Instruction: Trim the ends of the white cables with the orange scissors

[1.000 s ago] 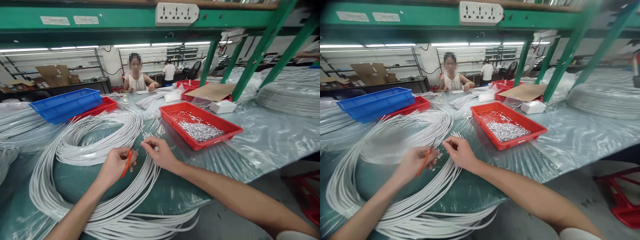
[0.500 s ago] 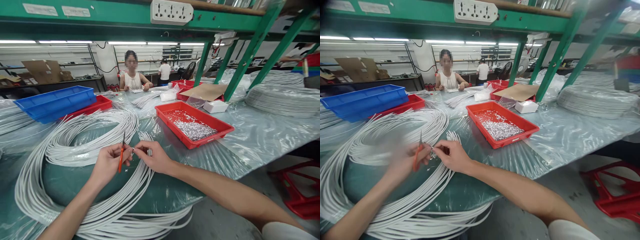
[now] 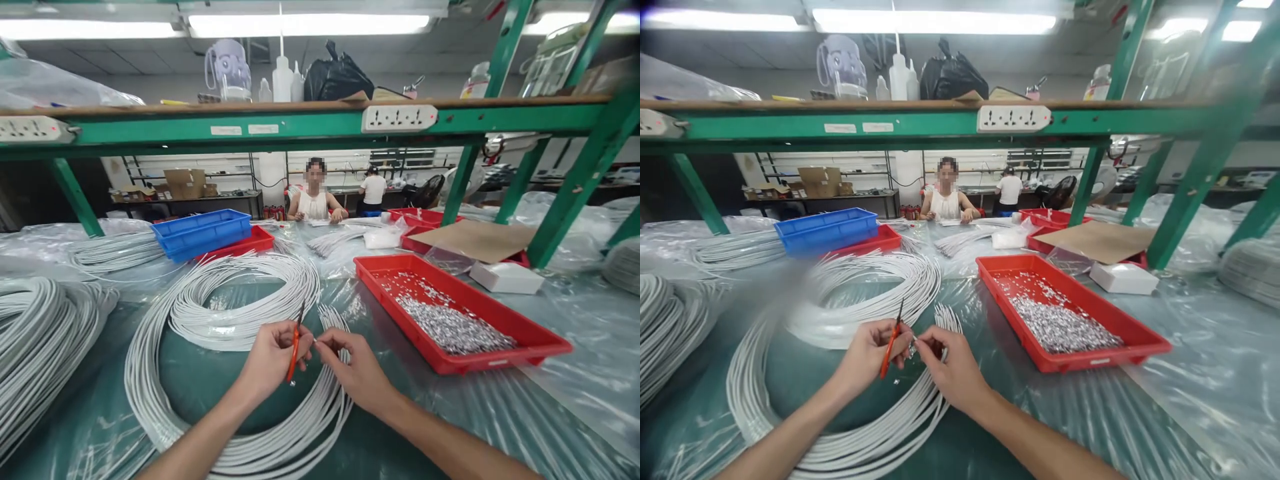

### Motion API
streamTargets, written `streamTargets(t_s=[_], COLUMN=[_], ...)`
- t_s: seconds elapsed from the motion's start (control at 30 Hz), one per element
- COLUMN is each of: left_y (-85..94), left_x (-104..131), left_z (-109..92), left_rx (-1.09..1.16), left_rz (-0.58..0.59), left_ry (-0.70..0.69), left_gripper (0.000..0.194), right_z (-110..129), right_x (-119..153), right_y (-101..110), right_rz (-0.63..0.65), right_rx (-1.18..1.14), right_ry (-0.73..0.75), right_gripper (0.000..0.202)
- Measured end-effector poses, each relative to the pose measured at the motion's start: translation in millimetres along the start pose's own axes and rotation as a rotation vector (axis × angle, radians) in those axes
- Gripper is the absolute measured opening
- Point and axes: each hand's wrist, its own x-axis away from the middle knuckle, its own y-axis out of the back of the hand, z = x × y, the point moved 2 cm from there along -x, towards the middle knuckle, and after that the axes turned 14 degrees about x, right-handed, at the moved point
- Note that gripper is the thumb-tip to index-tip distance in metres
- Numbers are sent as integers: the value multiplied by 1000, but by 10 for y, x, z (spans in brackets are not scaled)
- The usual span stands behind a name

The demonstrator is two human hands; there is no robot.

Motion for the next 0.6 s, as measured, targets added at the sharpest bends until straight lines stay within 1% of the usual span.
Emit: streamTargets(t_s=[0.17, 0.33, 0.47, 0.53, 0.6], left_y=[14, 11, 17, 14, 3], left_x=[-9, 18, 18, 20, 27], left_z=[-21, -43, -22, -14, -12], left_rx=[43, 1, -25, -28, -26], left_rz=[-27, 27, 30, 38, 50], left_ry=[-29, -49, -56, -62, -55], left_gripper=[28, 28, 30, 31, 32], right_z=[-4, 36, 25, -5, -39], right_x=[-14, -14, -13, -25, -44], right_y=[-1, 12, 5, -3, -14], right_rz=[23, 27, 34, 59, 128], right_rx=[22, -2, -28, -73, -172], right_ry=[-10, 3, 8, -1, -21], right_gripper=[33, 34, 35, 37, 39])
